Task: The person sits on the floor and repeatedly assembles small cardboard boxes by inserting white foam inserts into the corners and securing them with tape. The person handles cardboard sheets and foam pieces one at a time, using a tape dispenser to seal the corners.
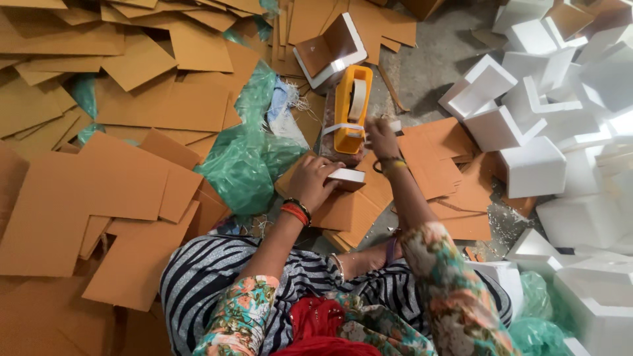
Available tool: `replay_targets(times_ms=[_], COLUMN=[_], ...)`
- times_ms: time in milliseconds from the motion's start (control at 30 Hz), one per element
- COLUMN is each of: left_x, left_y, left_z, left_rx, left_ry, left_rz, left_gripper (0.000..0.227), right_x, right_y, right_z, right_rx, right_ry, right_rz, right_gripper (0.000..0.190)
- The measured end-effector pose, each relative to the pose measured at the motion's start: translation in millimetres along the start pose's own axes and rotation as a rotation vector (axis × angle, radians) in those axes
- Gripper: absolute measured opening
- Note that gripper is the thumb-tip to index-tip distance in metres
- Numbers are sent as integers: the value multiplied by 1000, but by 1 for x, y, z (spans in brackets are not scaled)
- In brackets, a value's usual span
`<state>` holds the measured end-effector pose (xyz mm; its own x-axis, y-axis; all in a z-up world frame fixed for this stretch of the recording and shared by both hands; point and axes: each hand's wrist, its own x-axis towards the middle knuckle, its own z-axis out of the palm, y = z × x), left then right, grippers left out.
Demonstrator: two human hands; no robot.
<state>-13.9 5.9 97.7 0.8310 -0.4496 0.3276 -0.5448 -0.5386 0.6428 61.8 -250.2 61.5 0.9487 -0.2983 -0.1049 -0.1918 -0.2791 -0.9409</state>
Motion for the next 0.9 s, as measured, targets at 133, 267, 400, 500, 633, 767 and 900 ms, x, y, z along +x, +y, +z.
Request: replay_targets(times_ms=[133,267,400,500,633,767,900], left_x=[2,-2,4,2,6,2,1], left_y=[1,-3,-1,-1,2,3,4], left_z=[2,10,14,12,5,5,9], left_rx=[26,-5,67,77,95,104,114], left_ry=[88,103,34,25,18,19,29], left_rz=[17,-51,-66,-45,-37,-36,-43], left_gripper=[43,38,45,47,54,55,52], right_x=[2,-71,-139,-140,-135,-106,-45], right_y=[-44,-33,3,6,-1,16,21], right_z=[14,1,10,16,9,2,7], right_rx=[-480,-373,-291,-575,-964,-437,207], right_ry=[37,51,-21,-36,99,-187,-311], right_rz=[-126,-266,-134,15,-372,-852,187], right_gripper=[44,45,41,42,54,73,47])
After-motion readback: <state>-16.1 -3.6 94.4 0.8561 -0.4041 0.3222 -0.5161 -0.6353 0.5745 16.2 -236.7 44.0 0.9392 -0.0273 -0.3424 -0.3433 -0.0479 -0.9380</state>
